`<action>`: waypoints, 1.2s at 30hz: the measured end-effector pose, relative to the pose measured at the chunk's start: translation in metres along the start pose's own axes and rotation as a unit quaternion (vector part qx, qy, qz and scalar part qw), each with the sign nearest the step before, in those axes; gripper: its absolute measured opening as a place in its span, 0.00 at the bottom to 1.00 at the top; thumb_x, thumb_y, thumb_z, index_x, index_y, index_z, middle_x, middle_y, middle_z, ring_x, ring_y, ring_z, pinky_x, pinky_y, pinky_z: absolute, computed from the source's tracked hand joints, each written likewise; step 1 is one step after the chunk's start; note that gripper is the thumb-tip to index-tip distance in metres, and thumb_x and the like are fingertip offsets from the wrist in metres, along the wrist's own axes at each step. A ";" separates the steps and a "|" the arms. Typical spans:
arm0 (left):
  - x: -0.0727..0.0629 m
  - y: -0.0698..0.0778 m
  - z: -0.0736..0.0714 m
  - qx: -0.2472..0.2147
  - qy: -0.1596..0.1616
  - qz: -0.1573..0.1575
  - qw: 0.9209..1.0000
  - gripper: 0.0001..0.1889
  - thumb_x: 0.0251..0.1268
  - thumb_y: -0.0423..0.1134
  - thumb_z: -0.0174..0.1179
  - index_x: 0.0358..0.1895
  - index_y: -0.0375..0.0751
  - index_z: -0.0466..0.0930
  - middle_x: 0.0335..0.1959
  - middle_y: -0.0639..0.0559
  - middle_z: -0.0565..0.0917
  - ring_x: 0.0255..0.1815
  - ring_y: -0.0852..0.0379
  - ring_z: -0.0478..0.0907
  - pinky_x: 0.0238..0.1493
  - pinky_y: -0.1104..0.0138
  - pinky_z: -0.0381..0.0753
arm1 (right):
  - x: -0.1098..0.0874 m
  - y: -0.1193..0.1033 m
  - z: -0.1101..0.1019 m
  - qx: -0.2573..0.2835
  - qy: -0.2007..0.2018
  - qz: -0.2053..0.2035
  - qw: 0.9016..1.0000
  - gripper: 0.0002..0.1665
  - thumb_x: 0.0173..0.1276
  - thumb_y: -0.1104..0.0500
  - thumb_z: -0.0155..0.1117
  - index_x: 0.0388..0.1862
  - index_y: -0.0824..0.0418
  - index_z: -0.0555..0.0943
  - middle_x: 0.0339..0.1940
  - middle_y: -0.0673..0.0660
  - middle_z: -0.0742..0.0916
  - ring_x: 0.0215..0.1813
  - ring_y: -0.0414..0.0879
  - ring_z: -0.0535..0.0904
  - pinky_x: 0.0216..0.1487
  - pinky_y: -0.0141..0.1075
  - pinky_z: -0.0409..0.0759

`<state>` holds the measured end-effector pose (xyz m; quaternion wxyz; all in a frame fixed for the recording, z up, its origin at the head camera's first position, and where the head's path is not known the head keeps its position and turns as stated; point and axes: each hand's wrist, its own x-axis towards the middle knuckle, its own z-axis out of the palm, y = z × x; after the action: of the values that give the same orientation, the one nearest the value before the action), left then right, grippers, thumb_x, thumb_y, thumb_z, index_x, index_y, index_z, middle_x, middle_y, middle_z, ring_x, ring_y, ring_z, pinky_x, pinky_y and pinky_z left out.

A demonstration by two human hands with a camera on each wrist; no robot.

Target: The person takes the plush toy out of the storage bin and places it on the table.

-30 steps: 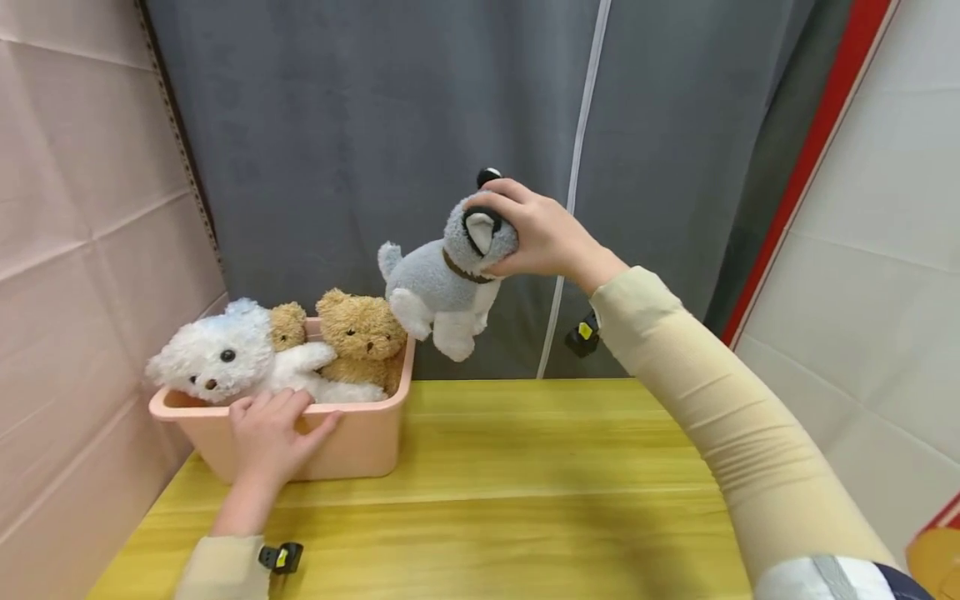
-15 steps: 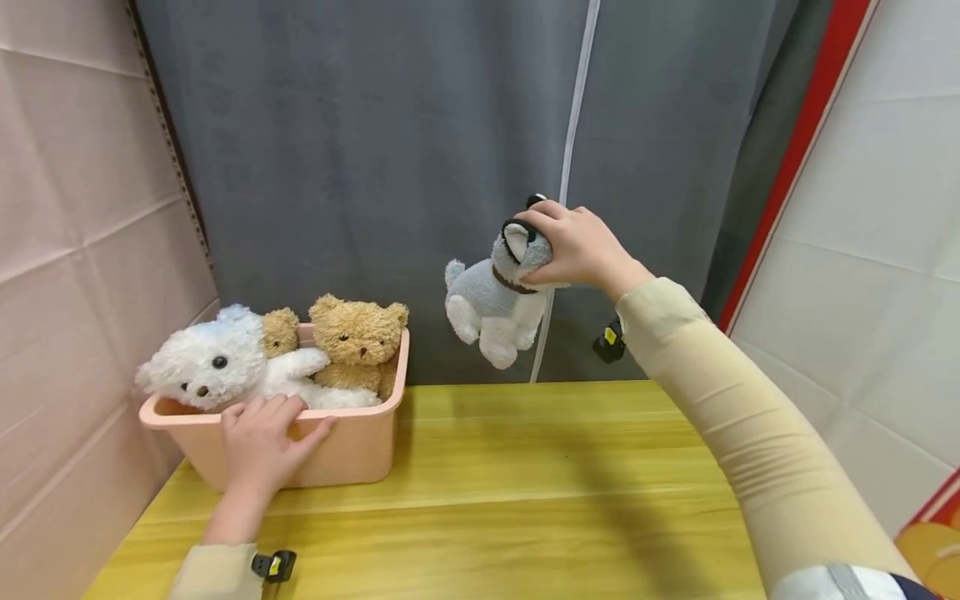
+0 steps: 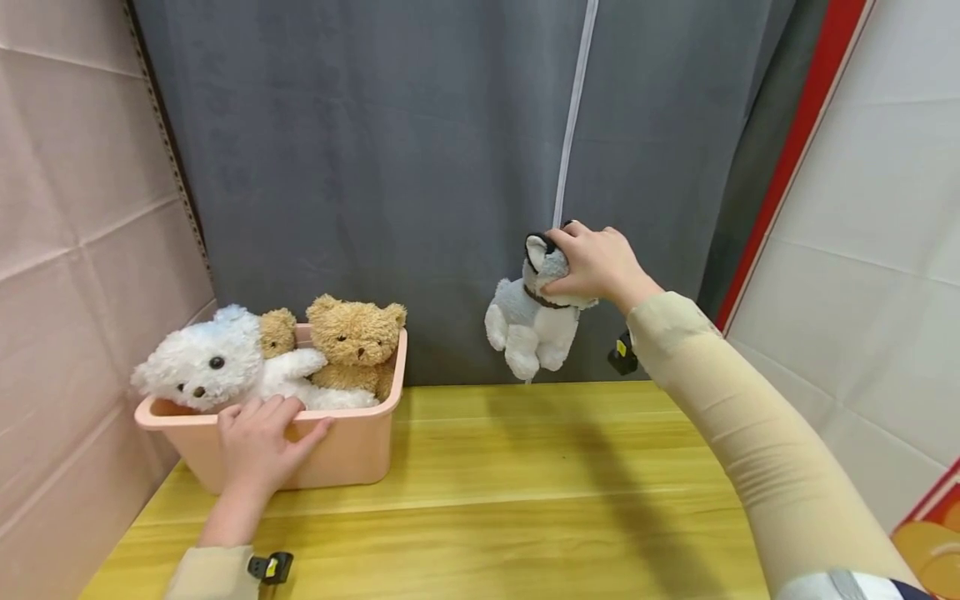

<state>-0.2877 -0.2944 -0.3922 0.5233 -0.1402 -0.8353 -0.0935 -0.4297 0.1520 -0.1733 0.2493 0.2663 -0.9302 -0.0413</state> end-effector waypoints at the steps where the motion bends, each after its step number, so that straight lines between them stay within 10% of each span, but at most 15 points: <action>1: 0.000 0.000 0.000 0.000 0.001 0.001 1.000 0.30 0.59 0.71 0.48 0.26 0.45 0.74 0.19 0.51 0.74 0.23 0.49 0.66 0.39 0.46 0.58 | 0.000 0.001 0.002 -0.006 -0.007 0.004 1.000 0.48 0.50 0.34 0.67 0.67 0.54 0.69 0.54 0.59 0.78 0.42 0.57 0.78 0.49 0.52 0.70; 36: -0.002 -0.006 -0.005 0.002 -0.010 -0.003 1.000 0.25 0.55 0.66 0.55 0.27 0.45 0.75 0.20 0.53 0.74 0.24 0.50 0.66 0.40 0.47 0.58 | -0.024 0.009 0.071 -0.026 -0.107 0.087 0.990 0.47 0.50 0.37 0.65 0.65 0.60 0.71 0.52 0.67 0.80 0.52 0.61 0.77 0.50 0.63 0.67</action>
<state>-0.2846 -0.3014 -0.3921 0.5153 -0.1377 -0.8409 -0.0916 -0.4503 0.1682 -0.2441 0.1573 0.1716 -0.9699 -0.0715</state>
